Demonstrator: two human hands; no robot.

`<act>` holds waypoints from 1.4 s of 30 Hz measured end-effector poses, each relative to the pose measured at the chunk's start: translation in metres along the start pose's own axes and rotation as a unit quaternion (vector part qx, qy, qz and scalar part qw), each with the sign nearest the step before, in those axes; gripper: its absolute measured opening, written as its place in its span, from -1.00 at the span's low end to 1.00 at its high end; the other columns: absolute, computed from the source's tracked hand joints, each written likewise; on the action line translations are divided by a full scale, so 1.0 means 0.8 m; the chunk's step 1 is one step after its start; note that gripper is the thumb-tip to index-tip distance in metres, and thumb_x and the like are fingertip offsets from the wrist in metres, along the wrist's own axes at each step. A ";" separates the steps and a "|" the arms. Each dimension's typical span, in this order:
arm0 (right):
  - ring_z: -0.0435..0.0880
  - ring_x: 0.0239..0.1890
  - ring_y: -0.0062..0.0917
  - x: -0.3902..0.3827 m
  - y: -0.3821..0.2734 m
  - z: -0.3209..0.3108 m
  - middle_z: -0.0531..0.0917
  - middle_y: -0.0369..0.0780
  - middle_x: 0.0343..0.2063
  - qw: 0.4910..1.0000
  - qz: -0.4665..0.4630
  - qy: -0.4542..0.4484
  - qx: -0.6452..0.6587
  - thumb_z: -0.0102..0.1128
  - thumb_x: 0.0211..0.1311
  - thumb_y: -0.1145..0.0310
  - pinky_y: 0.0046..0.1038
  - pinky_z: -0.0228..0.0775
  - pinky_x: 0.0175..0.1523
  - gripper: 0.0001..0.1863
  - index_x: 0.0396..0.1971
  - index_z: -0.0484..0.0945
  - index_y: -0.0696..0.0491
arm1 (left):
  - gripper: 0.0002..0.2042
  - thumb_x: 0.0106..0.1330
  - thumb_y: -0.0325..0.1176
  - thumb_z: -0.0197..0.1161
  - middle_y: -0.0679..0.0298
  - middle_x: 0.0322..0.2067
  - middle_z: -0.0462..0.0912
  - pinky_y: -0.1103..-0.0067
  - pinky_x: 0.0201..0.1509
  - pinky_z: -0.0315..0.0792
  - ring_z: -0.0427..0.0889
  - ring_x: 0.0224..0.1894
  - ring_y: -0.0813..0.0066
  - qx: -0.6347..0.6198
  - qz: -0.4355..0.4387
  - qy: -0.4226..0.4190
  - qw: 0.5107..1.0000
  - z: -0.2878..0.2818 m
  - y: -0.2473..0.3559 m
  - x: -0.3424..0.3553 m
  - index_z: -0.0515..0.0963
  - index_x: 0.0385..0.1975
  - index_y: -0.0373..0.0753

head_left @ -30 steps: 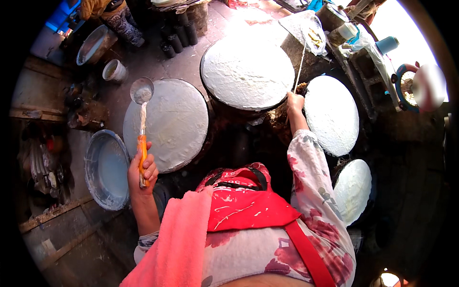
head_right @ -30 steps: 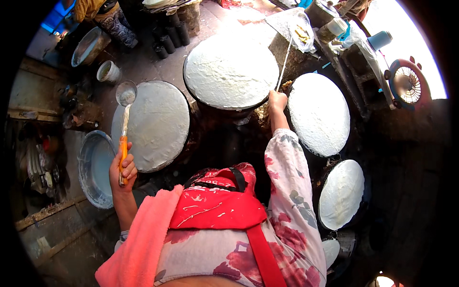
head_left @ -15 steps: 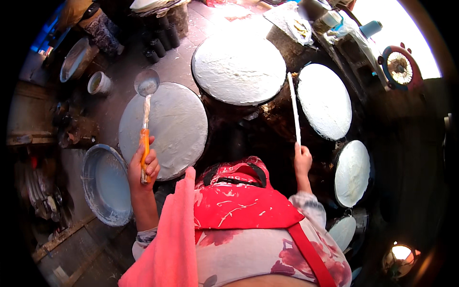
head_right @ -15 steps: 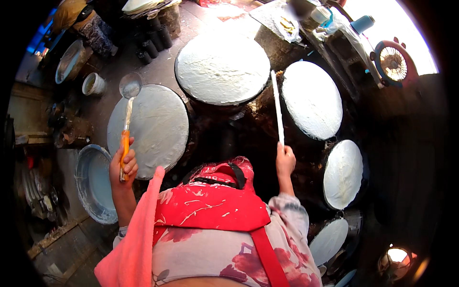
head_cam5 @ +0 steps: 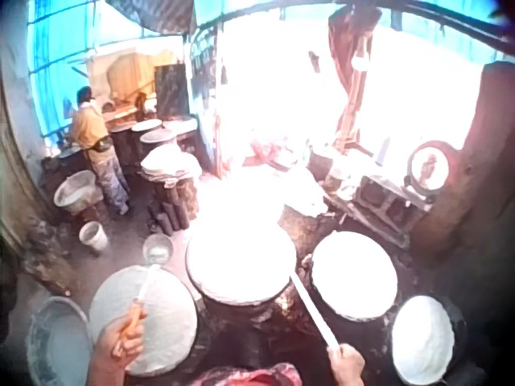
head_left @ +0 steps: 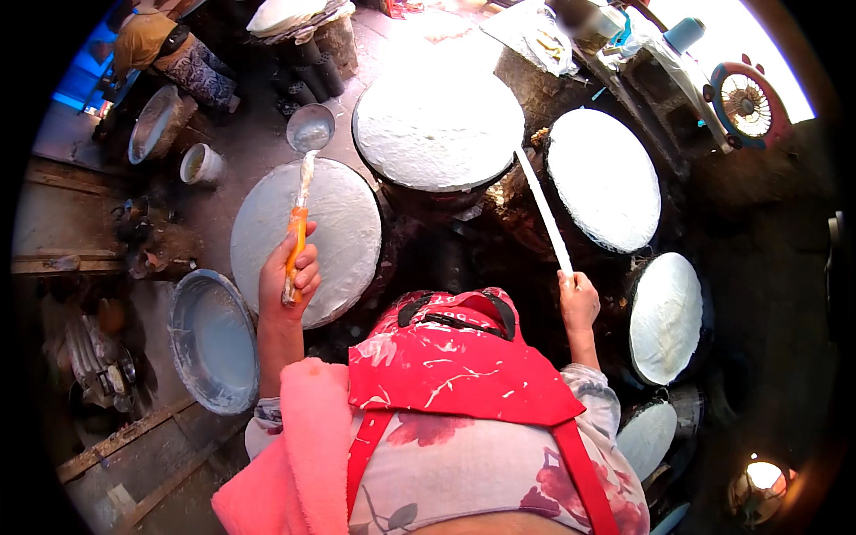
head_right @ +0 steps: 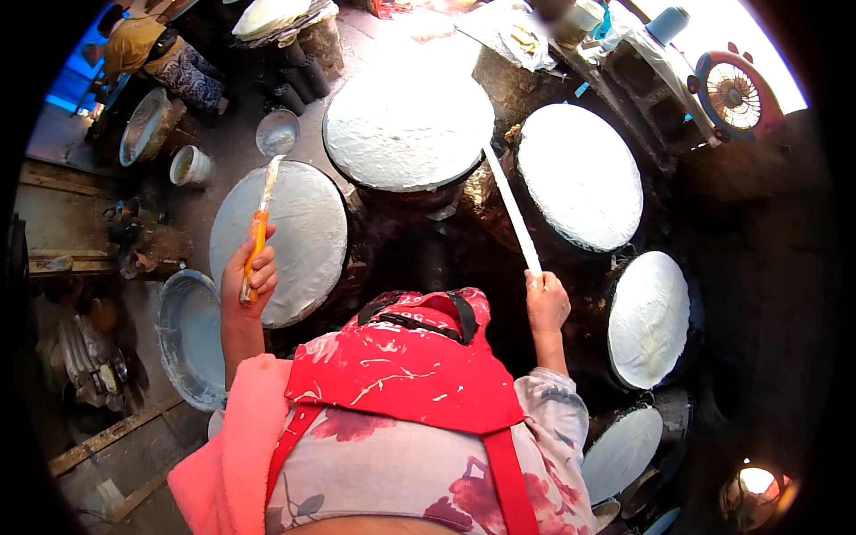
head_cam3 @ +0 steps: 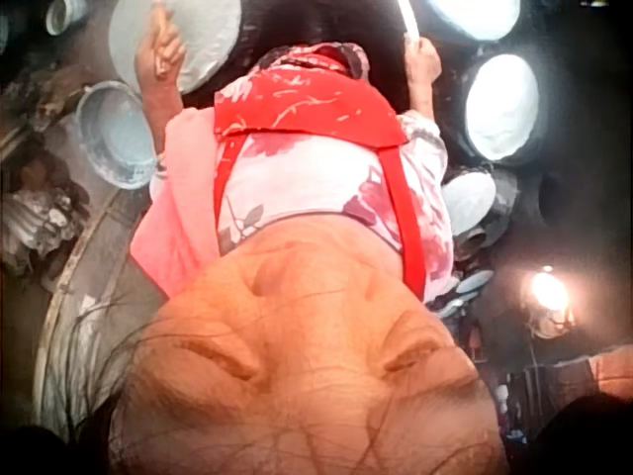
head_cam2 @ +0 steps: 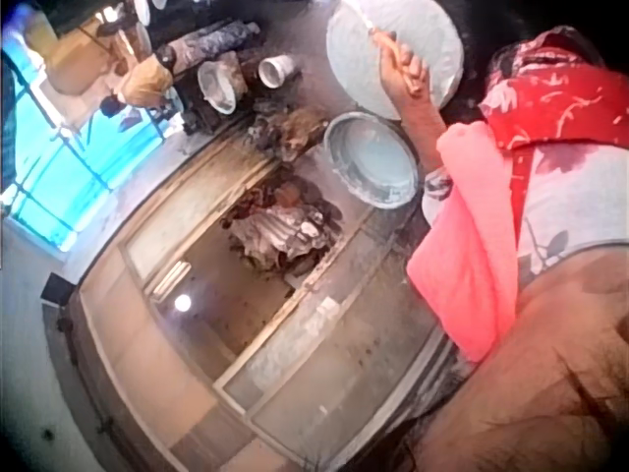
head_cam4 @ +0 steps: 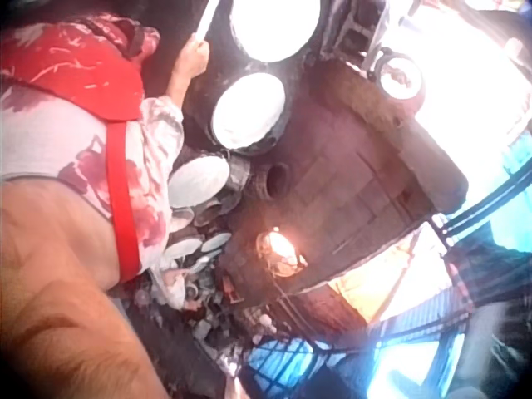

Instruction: The person scoops batter from a large basin and pours it onto hot cylindrical molds. They use a ladle and a wooden stick to spread the batter evenly inside the molds. The person repeatedly flips the cooked cakes out of the molds and stacks them on a nearby surface.

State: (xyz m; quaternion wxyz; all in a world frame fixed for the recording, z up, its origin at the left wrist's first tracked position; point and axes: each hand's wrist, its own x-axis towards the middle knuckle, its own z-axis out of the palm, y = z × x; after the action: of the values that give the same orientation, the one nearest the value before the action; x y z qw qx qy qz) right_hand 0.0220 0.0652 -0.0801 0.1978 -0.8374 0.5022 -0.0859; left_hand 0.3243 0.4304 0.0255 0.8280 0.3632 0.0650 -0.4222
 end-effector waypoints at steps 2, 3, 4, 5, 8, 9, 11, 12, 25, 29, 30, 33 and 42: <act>0.60 -0.50 -0.21 0.020 0.000 0.000 0.60 -0.09 -0.61 0.999 -0.034 0.034 0.003 0.20 0.14 0.04 -0.26 0.35 -0.42 -0.65 -0.48 0.58 0.06 | -0.66 0.46 -0.21 -0.14 0.39 -0.61 0.29 0.73 -0.72 0.25 0.29 -0.77 0.71 0.003 -0.001 0.007 1.000 0.008 -0.005 0.002 0.30 0.07 -0.32; 0.61 -0.49 -0.20 0.037 -0.005 -0.001 0.60 -0.08 -0.60 0.999 -0.035 0.025 -0.001 0.18 0.15 0.00 -0.26 0.36 -0.41 -0.62 -0.48 0.59 0.06 | -0.66 0.45 -0.21 -0.14 0.39 -0.61 0.29 0.72 -0.73 0.25 0.29 -0.77 0.71 0.002 -0.001 0.009 1.000 0.010 -0.007 0.004 0.30 0.06 -0.32; 0.61 -0.49 -0.19 0.057 -0.012 0.005 0.60 -0.06 -0.59 0.999 -0.046 0.025 -0.010 0.16 0.15 -0.03 -0.26 0.36 -0.41 -0.59 -0.48 0.59 0.07 | -0.66 0.45 -0.21 -0.14 0.39 -0.61 0.29 0.72 -0.73 0.25 0.29 -0.77 0.71 0.006 0.002 0.013 1.000 0.013 -0.009 0.005 0.30 0.06 -0.31; 0.61 -0.49 -0.17 0.079 -0.019 0.009 0.60 -0.04 -0.59 0.998 -0.054 0.026 -0.023 0.14 0.15 -0.05 -0.26 0.37 -0.41 -0.56 -0.48 0.59 0.08 | -0.66 0.45 -0.22 -0.14 0.39 -0.61 0.29 0.72 -0.73 0.25 0.29 -0.77 0.70 0.008 0.001 0.015 1.000 0.016 -0.012 0.007 0.30 0.06 -0.31; 0.57 -0.64 -0.31 0.174 -0.025 0.056 0.60 -0.04 -0.63 0.995 -0.078 -0.053 0.033 0.09 0.18 -0.07 -0.32 0.35 -0.50 -0.49 -0.46 0.57 0.17 | -0.66 0.45 -0.22 -0.14 0.39 -0.61 0.29 0.71 -0.73 0.25 0.29 -0.77 0.70 0.019 0.007 0.024 0.999 0.032 -0.021 0.003 0.30 0.06 -0.31; 0.54 -0.71 -0.39 0.208 -0.035 0.069 0.61 -0.06 -0.64 0.987 -0.072 -0.109 0.089 0.10 0.17 -0.08 -0.35 0.33 -0.56 -0.47 -0.46 0.57 0.19 | -0.66 0.45 -0.22 -0.14 0.39 -0.61 0.29 0.71 -0.73 0.25 0.29 -0.77 0.70 0.021 0.009 0.027 0.999 0.034 -0.023 0.000 0.30 0.06 -0.31; 0.38 -0.82 -0.58 0.255 -0.077 0.087 0.61 -0.13 -0.65 0.944 -0.014 -0.211 0.254 0.12 0.14 -0.12 -0.49 0.16 -0.71 -0.44 -0.42 0.55 0.20 | -0.66 0.45 -0.22 -0.14 0.39 -0.62 0.29 0.71 -0.72 0.24 0.29 -0.78 0.69 0.021 0.016 0.035 0.999 0.036 -0.029 -0.009 0.30 0.06 -0.31; 0.35 -0.82 -0.60 0.268 -0.102 0.092 0.61 -0.12 -0.65 0.924 0.013 -0.226 0.309 0.15 0.11 -0.13 -0.51 0.13 -0.71 -0.43 -0.46 0.55 0.20 | -0.66 0.45 -0.22 -0.14 0.39 -0.62 0.29 0.71 -0.72 0.24 0.28 -0.78 0.69 0.017 0.018 0.041 0.999 0.036 -0.032 -0.015 0.29 0.07 -0.31; 0.62 -0.44 -0.20 0.342 -0.215 0.159 0.62 -0.05 -0.54 0.948 -0.149 -0.019 0.281 0.16 0.01 0.06 -0.30 0.38 -0.30 -0.66 -0.53 0.58 0.08 | -0.63 0.46 -0.26 -0.17 0.39 -0.63 0.27 0.71 -0.73 0.23 0.25 -0.78 0.69 -0.040 0.026 0.110 0.993 0.048 -0.045 -0.066 0.22 0.12 -0.38; 0.51 -0.56 -0.66 0.273 -0.289 0.094 0.64 -0.24 -0.60 0.826 -0.200 -0.042 0.525 0.20 0.13 0.31 -0.58 0.30 -0.41 -0.78 -0.53 0.58 0.18 | -0.64 0.46 -0.26 -0.16 0.40 -0.63 0.26 0.72 -0.73 0.22 0.23 -0.78 0.70 -0.014 0.018 0.103 0.994 0.026 -0.034 -0.075 0.23 0.12 -0.35; 0.51 -0.55 -0.68 0.248 -0.303 0.071 0.65 -0.25 -0.59 0.797 -0.192 -0.044 0.571 0.20 0.14 0.33 -0.61 0.30 -0.41 -0.80 -0.52 0.58 0.17 | -0.69 0.45 -0.20 -0.12 0.41 -0.63 0.26 0.71 -0.71 0.22 0.25 -0.77 0.70 -0.007 0.006 0.091 0.996 0.015 -0.029 -0.075 0.31 0.05 -0.25; 0.56 -0.51 -0.67 0.183 -0.310 0.009 0.67 -0.23 -0.51 0.710 -0.153 -0.051 0.686 0.20 0.18 0.35 -0.65 0.35 -0.37 -0.84 -0.39 0.59 0.16 | -0.69 0.45 -0.20 -0.12 0.41 -0.63 0.27 0.70 -0.71 0.22 0.25 -0.77 0.69 0.022 -0.010 0.053 0.998 -0.016 -0.008 -0.070 0.32 0.04 -0.25; 0.56 -0.40 -0.65 -0.088 -0.097 -0.035 0.60 -0.27 -0.43 0.721 0.025 0.160 0.674 0.16 0.20 0.43 -0.59 0.41 -0.23 -0.82 -0.27 0.52 0.22 | -0.65 0.43 -0.18 -0.09 0.41 -0.64 0.27 0.68 -0.71 0.20 0.24 -0.78 0.69 0.157 -0.140 -0.045 0.977 -0.061 0.023 -0.011 0.30 0.07 -0.26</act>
State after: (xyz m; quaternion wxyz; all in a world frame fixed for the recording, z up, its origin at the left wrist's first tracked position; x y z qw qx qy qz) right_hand 0.0413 0.1524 -0.0184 0.6287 -0.4446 0.3567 -0.5291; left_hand 0.3425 0.4751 0.0038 0.6952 0.4568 0.0104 -0.5549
